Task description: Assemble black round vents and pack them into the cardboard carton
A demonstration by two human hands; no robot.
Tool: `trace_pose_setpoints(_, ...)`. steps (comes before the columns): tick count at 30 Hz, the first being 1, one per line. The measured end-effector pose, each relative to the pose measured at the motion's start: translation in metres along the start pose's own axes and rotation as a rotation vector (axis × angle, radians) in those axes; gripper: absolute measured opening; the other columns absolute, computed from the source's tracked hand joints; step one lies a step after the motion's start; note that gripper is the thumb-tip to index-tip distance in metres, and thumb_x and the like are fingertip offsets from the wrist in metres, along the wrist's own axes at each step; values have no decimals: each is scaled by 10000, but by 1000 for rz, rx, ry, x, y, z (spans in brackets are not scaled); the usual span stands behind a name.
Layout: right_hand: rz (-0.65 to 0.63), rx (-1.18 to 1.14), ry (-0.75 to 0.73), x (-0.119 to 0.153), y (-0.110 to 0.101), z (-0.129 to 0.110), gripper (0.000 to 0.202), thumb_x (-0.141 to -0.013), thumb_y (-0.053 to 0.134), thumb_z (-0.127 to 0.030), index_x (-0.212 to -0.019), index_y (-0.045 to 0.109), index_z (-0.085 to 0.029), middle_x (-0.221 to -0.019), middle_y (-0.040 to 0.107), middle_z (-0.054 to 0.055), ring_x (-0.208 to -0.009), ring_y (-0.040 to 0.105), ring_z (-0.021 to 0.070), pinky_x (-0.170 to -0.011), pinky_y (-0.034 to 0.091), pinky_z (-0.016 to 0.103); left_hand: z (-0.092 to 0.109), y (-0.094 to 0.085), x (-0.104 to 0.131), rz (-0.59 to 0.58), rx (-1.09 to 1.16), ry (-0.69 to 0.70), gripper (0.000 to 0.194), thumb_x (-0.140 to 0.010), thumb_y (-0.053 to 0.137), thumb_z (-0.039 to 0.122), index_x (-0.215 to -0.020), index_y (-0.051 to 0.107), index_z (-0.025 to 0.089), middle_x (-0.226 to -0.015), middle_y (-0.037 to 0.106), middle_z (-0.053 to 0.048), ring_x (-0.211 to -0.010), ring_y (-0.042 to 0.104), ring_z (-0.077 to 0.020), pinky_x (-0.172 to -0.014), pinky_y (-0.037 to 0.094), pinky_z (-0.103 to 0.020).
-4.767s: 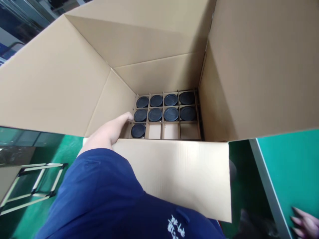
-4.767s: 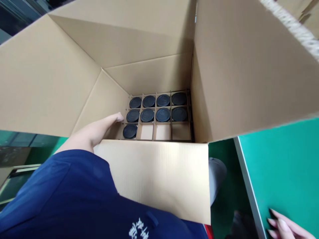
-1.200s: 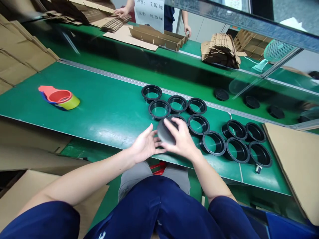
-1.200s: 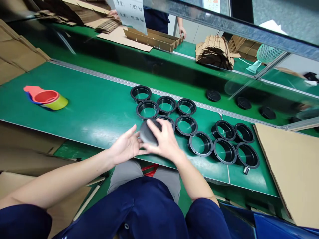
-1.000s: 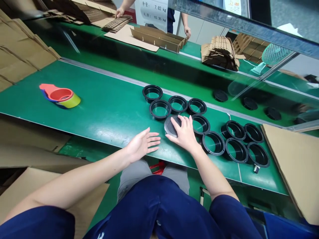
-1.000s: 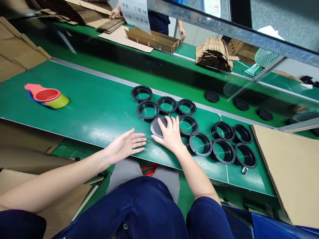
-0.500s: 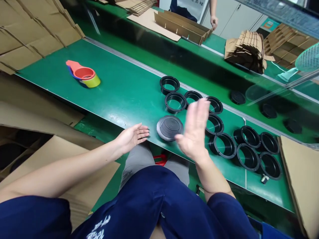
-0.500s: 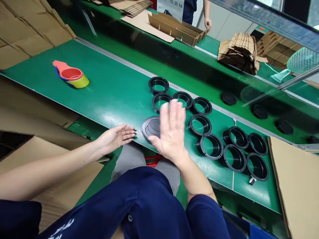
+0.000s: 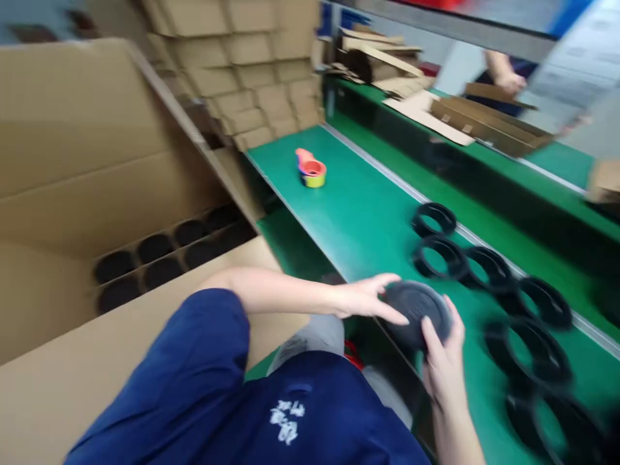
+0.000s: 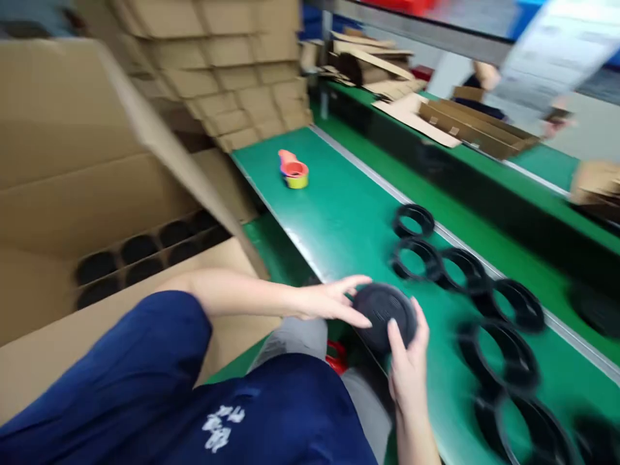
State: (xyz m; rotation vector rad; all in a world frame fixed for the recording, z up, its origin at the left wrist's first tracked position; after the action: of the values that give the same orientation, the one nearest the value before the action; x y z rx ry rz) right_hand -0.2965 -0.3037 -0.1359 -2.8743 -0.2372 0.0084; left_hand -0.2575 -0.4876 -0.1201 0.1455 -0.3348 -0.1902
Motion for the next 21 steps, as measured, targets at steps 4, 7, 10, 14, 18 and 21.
trace_pose_setpoints(4,-219,57,9,18,50,-23,726,-875,686,-578,-1525,477,-333,-1568,461,53,-1449,427,361,-1213,356,564,46,-17,56,42,-701,381,1242,-553,941,527,-1609,312,348,-1692,183,-94,-1524,181,-488,-1189,265,-630)
trace_pose_setpoints(7,-513,-10,43,40,113,-40,741,-890,664,-587,-1549,440,-331,-1554,488,65,-1410,488,356,-1133,475,521,56,-31,111,39,-954,381,1073,-614,906,449,-1564,415,369,-1708,172,-34,-1535,135,-493,-1165,281,-649)
trace_pose_setpoints(10,-770,-67,115,71,175,-52,737,-925,642,-589,-1563,414,-300,-1575,462,84,-1437,464,327,-1120,496,479,57,-52,163,84,-957,248,1044,-588,898,365,-1539,467,359,-1675,274,-82,-1494,226,-518,-1121,335,-667)
trace_pose_setpoints(14,-1079,-202,173,109,241,-79,643,-981,579,-571,-1558,419,-336,-1600,431,62,-1462,439,283,-1110,516,445,73,-90,234,290,-720,138,925,-535,900,220,-1417,629,290,-1496,501,-157,-1368,388,-536,-1153,322,-653)
trace_pose_setpoints(18,-1223,-331,63,106,264,-108,612,-973,619,-486,-1545,443,-361,-1599,428,74,-1416,493,319,-1086,534,526,77,-177,339,878,-153,38,794,-574,892,265,-1332,661,217,-1319,574,-154,-1370,360,-532,-1144,357,-633)
trace_pose_setpoints(21,-1024,-171,-5,60,240,-89,541,-933,647,-504,-1440,590,-324,-1422,601,129,-1234,634,371,-1052,540,598,58,-253,422,1339,-136,52,833,-683,847,349,-1440,532,208,-1345,519,-128,-1426,303,-493,-1158,364,-569)
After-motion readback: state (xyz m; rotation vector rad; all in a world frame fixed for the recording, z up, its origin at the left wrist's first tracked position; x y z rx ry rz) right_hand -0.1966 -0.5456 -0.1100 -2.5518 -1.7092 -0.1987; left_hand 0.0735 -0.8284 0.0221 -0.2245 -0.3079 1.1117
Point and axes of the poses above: each hand's wrist, its own x-axis away from the middle knuckle, its own y-axis out of the palm, z = x × y, the point moved 9 cm from there along -x, towards the middle knuckle
